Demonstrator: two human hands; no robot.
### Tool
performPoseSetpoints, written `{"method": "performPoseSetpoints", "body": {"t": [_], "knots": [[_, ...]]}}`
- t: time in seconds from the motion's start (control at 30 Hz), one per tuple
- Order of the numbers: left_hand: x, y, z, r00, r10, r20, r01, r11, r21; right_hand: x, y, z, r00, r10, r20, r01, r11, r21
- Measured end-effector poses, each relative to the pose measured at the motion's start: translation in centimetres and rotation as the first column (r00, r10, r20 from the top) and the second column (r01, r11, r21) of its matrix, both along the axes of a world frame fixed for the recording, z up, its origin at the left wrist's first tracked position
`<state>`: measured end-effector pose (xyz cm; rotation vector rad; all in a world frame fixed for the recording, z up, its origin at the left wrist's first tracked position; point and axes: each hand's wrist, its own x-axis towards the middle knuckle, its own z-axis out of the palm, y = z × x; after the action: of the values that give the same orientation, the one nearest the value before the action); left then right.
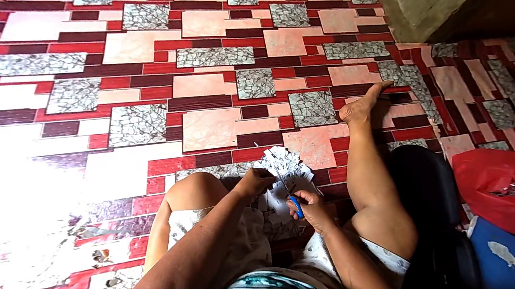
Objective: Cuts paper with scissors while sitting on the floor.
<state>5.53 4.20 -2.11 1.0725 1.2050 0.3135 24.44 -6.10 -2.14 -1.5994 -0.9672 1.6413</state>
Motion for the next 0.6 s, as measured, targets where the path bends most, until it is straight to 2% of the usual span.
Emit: {"method": "performPoseSetpoints", "body": {"t": [0.2, 0.6], "knots": [[0.01, -0.07, -0.04, 1.000, 0.011, 0.002, -0.011, 1.000, -0.009, -0.14, -0.01, -0.14, 0.997, 0.063, -0.038, -0.064, 0.997, -0.050], [0.15, -0.04, -0.20, 1.000, -0.013, -0.013, 0.013, 1.000, -0.008, -0.32, 0.04, -0.03, 0.999, 0.031, -0.029, -0.031, 0.999, -0.010]]}}
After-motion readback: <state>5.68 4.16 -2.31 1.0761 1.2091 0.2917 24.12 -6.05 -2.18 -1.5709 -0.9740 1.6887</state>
